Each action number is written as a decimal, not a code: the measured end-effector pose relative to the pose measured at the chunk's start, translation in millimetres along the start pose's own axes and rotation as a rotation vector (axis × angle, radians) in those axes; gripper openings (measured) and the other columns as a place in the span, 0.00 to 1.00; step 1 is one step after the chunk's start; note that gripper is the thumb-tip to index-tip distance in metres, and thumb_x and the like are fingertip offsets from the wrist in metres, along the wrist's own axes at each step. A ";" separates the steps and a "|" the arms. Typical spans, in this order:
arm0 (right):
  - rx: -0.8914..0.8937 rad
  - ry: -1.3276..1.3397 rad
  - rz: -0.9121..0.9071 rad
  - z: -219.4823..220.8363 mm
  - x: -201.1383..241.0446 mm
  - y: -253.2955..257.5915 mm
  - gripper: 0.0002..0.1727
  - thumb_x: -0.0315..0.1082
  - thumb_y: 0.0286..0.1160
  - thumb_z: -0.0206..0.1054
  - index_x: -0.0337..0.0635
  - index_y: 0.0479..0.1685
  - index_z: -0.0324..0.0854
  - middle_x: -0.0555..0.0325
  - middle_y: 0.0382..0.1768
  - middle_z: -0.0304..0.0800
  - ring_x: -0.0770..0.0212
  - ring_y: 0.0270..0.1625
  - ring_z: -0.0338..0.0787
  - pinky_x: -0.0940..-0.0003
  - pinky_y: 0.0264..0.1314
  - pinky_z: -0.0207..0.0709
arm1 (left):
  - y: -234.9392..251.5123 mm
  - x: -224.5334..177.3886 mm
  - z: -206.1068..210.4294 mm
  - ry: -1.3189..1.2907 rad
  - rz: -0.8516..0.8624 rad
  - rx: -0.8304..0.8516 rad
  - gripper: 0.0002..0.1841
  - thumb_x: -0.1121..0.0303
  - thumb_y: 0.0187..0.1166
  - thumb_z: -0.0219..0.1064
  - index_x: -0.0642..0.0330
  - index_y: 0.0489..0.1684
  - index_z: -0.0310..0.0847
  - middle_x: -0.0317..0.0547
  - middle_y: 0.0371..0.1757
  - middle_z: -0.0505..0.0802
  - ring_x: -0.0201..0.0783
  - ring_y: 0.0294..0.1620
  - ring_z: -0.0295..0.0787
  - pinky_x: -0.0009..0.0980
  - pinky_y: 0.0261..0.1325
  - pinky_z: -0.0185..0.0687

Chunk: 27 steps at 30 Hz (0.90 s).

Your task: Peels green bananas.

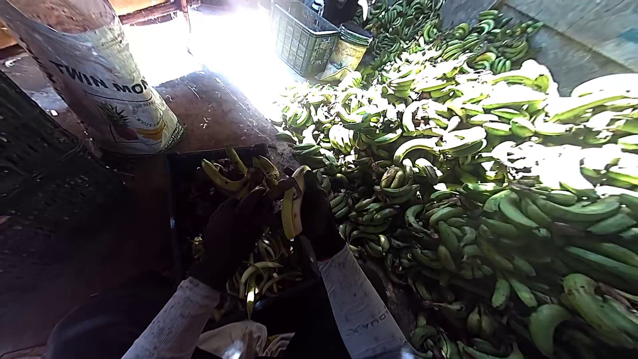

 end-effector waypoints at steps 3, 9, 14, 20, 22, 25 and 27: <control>-0.065 -0.062 0.155 -7.0 -15.3 -1.9 0.25 0.56 0.92 0.40 0.51 0.57 0.79 0.61 0.32 0.86 0.68 0.33 0.87 0.68 0.33 0.84 | -3.0 3.9 3.1 0.036 -0.014 0.032 0.27 0.54 0.80 0.69 0.38 0.80 0.77 0.56 0.57 0.89 0.59 0.57 0.87 0.61 0.57 0.81; 0.218 -0.554 0.363 31.3 -21.7 -24.0 0.27 0.46 0.92 0.46 0.43 0.82 0.69 0.53 0.56 0.87 0.67 0.51 0.87 0.68 0.58 0.82 | 12.5 35.3 -3.0 -0.088 -0.131 -0.011 0.21 0.56 0.91 0.58 0.52 0.77 0.78 0.56 0.65 0.90 0.59 0.61 0.89 0.64 0.61 0.81; 0.007 -0.199 0.268 -1.8 -33.0 -16.3 0.25 0.49 0.92 0.40 0.42 0.65 0.75 0.55 0.36 0.88 0.64 0.32 0.88 0.68 0.34 0.85 | 9.1 32.8 -1.4 -0.109 -0.180 0.063 0.22 0.53 0.90 0.60 0.53 0.75 0.79 0.55 0.66 0.88 0.55 0.61 0.88 0.61 0.63 0.81; -0.080 0.308 0.180 -48.7 -37.9 -2.5 0.24 0.48 0.89 0.38 0.46 0.45 0.79 0.61 0.28 0.86 0.67 0.29 0.88 0.71 0.32 0.85 | -20.9 -16.8 15.9 0.155 0.213 0.013 0.28 0.45 0.81 0.60 0.43 0.79 0.80 0.61 0.56 0.91 0.65 0.58 0.88 0.63 0.57 0.81; -0.134 0.413 0.203 -55.8 -40.5 -4.2 0.27 0.48 0.90 0.33 0.43 0.45 0.78 0.58 0.27 0.86 0.65 0.26 0.88 0.72 0.30 0.85 | -30.6 -30.2 18.4 0.200 0.335 -0.059 0.25 0.47 0.80 0.61 0.42 0.73 0.85 0.60 0.51 0.93 0.66 0.57 0.89 0.63 0.57 0.81; -0.166 0.264 0.275 -60.3 -47.8 -6.4 0.25 0.45 0.91 0.33 0.43 0.47 0.76 0.60 0.26 0.84 0.67 0.25 0.86 0.73 0.29 0.83 | -29.6 -32.4 27.7 0.214 0.302 0.005 0.23 0.51 0.79 0.63 0.44 0.70 0.87 0.59 0.52 0.93 0.65 0.55 0.90 0.62 0.53 0.83; -0.158 0.148 0.335 -52.9 -53.4 -8.9 0.22 0.47 0.91 0.39 0.45 0.49 0.76 0.59 0.27 0.84 0.66 0.26 0.85 0.70 0.29 0.82 | -20.3 -18.0 37.6 0.149 0.105 0.191 0.25 0.53 0.82 0.63 0.42 0.79 0.80 0.60 0.60 0.91 0.63 0.60 0.88 0.61 0.57 0.82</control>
Point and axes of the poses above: each hand's wrist, its own y-axis towards the middle knuckle, its own z-axis out of the palm, x = y × z, the point moved 8 cm from there along y, towards the middle knuckle
